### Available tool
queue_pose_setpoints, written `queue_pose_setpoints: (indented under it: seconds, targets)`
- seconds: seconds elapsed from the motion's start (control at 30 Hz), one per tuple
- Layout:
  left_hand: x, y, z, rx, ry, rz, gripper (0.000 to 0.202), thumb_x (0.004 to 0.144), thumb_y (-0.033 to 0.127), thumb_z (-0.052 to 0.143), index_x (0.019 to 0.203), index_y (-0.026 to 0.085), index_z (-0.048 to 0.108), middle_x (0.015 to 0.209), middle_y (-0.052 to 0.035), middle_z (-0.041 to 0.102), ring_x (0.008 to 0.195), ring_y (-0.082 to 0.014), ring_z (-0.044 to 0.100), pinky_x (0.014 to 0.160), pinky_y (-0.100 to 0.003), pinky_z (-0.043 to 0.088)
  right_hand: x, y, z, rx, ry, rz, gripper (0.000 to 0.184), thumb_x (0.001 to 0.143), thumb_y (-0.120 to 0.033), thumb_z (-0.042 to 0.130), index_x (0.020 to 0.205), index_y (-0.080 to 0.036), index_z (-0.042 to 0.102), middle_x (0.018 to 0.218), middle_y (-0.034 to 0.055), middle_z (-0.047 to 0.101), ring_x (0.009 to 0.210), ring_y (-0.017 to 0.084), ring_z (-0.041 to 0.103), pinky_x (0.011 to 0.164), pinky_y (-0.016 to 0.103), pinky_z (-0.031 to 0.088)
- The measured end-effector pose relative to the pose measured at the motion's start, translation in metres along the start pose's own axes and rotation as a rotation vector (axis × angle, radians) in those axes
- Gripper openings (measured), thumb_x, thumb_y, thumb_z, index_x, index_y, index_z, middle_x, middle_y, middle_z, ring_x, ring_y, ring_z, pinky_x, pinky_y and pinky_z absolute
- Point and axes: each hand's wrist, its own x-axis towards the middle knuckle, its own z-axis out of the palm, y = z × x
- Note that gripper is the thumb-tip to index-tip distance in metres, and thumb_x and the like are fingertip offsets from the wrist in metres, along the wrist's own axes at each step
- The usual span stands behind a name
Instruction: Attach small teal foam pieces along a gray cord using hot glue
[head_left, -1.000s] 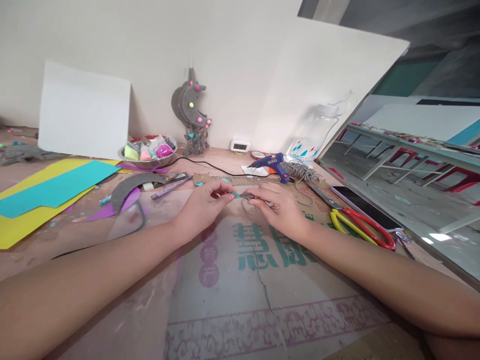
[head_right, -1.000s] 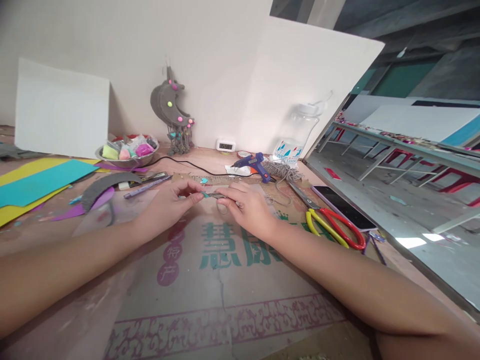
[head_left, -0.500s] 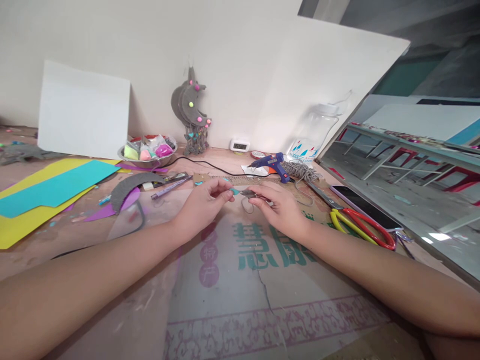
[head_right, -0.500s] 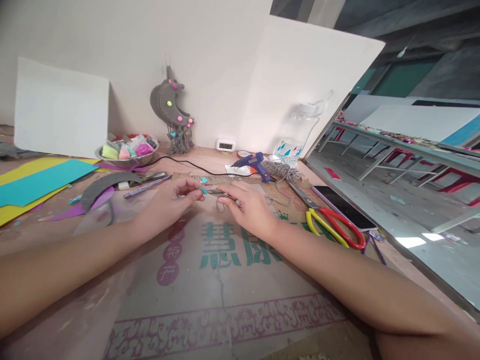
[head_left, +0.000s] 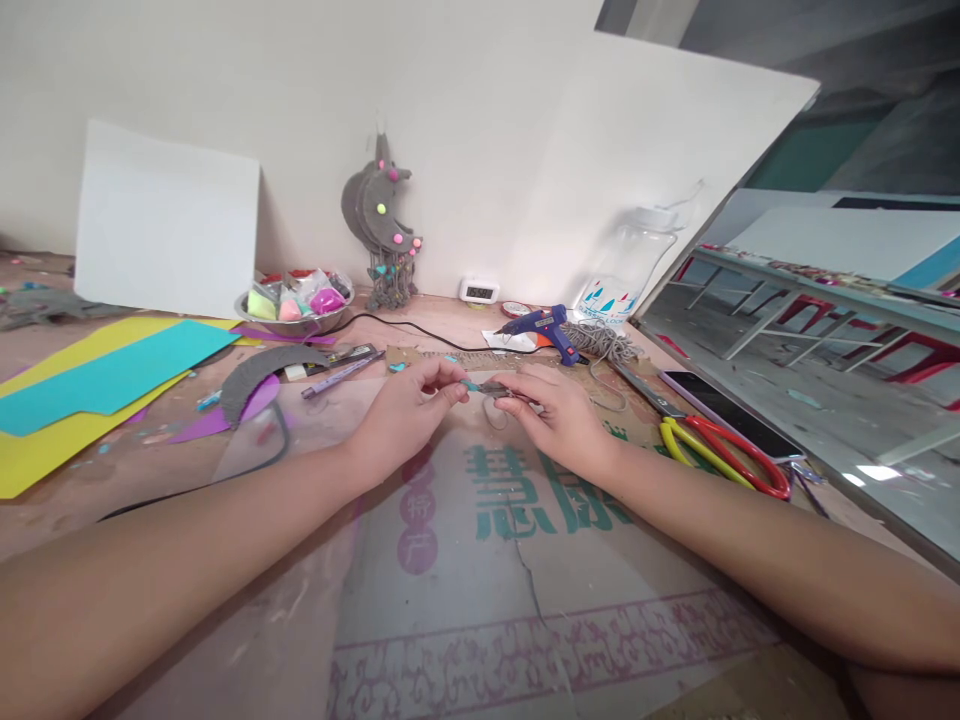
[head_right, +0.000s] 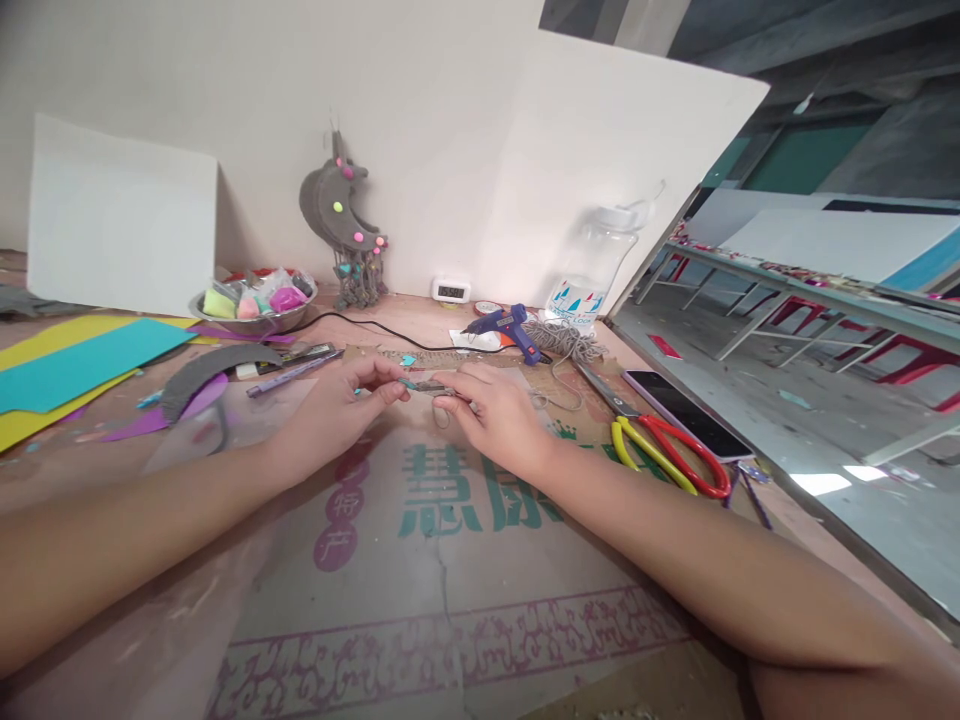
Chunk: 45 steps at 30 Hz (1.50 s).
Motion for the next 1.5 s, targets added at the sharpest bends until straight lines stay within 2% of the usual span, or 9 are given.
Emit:
queue_pose_setpoints:
  seconds: [0.83,1.03,1.2,1.3,1.4,1.5]
  targets:
    - [0.0,-0.001,-0.001,-0.015,-0.028,-0.019,0.011,0.08,0.019,0.051,0.085,0.018,0.06,0.083,0.0005,0.066,0.08,-0.0142,0.058,0.077,-0.027,0.043,-0.001,0.002,0.002,0.048,-0.002,0.013,0.025,0.092,-0.03,0.048,0.108,-0.019,0.063,0.078,0.0042,0.06,0.075,0.016,0.053,0.069,0.029,0.039]
    - [-0.001,-0.002,0.0,-0.018,-0.017,-0.011,0.011,0.08,0.021,0.051,0.084,0.018,0.061,0.082,0.0001,0.066,0.08,-0.0146,0.058,0.075,-0.027,0.044,-0.001,-0.002,0.0,0.093,0.018,0.124,0.028,0.09,-0.033,0.049,0.11,-0.018,0.06,0.078,0.0041,0.056,0.072,0.016,0.051,0.065,0.028,0.04]
    - [-0.001,-0.002,0.0,-0.015,-0.028,-0.008,0.013,0.081,0.021,0.051,0.087,0.019,0.062,0.086,-0.0009,0.068,0.084,-0.0158,0.06,0.079,-0.029,0.045,-0.001,-0.006,0.0,0.208,0.044,0.298,0.03,0.084,-0.039,0.056,0.104,-0.016,0.059,0.078,0.0032,0.057,0.068,0.014,0.05,0.062,0.026,0.04]
    - [-0.003,0.001,0.0,0.018,-0.043,0.036,0.013,0.082,0.022,0.052,0.088,0.019,0.063,0.09,-0.0008,0.069,0.088,-0.0162,0.062,0.082,-0.03,0.046,0.003,-0.01,-0.001,0.32,-0.036,0.411,0.029,0.08,-0.04,0.059,0.096,-0.016,0.062,0.072,0.0012,0.057,0.061,0.012,0.046,0.058,0.025,0.037]
    - [-0.005,0.003,0.0,0.1,-0.043,0.095,0.012,0.082,0.022,0.053,0.088,0.02,0.064,0.091,0.0001,0.07,0.087,-0.0158,0.062,0.083,-0.03,0.046,0.007,-0.013,-0.003,0.45,-0.135,0.47,0.032,0.083,-0.044,0.053,0.084,-0.015,0.065,0.068,0.0009,0.056,0.059,0.012,0.044,0.056,0.025,0.034]
    - [-0.007,0.001,0.001,0.206,-0.035,0.218,0.011,0.082,0.019,0.054,0.086,0.02,0.064,0.09,0.0011,0.071,0.086,-0.0157,0.063,0.082,-0.03,0.046,0.009,-0.015,-0.005,0.593,-0.168,0.51,0.04,0.084,-0.051,0.048,0.077,-0.014,0.062,0.058,-0.0025,0.044,0.054,0.01,0.037,0.052,0.024,0.029]
